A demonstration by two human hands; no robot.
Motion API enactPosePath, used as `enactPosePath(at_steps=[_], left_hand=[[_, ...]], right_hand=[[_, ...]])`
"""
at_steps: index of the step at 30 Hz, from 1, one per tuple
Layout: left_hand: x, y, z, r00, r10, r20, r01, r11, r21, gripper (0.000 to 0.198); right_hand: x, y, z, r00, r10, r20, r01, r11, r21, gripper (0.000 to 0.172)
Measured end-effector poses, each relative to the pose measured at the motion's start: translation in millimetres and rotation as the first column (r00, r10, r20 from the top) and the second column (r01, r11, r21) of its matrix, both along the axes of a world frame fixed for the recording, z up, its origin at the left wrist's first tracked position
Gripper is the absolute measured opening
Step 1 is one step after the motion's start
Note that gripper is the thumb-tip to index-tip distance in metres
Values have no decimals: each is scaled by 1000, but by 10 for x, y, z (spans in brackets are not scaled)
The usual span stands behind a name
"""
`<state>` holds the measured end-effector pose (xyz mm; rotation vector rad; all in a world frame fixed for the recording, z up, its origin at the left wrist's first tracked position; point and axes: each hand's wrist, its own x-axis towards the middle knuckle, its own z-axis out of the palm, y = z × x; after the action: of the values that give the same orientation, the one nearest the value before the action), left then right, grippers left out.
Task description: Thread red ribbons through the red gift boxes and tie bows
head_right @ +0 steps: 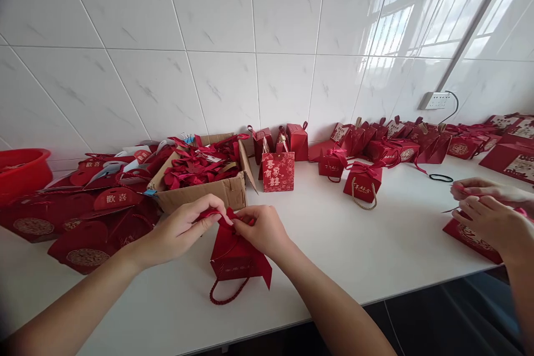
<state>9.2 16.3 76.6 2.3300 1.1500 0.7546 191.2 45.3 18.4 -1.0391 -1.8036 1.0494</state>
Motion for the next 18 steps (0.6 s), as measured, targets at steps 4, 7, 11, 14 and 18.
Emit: enactPosePath(at_steps=[4,7,11,14,18], left_hand=[[125,54,-46,1000,3,31,-6,993,114,15],[148,76,-106,995,83,64,-92,984,152,13],[147,103,-127,990,106,92,-119,982,145,13],[170,141,-61,994,43,102,-51,996,75,14],[208,197,24,991,22,132,-12,997,-76,18]], right_hand=[[10,5,-22,999,12,-31,-11,1000,24,19],[15,11,-40,998,18,-57,-16,1000,23,18],[12,8,-33,998,19,-66,-17,1000,21,17],[26,-2,-14,995,79,-57,-78,997,30,18],[78,-16,9,980,185,-66,-182,982,47,21]])
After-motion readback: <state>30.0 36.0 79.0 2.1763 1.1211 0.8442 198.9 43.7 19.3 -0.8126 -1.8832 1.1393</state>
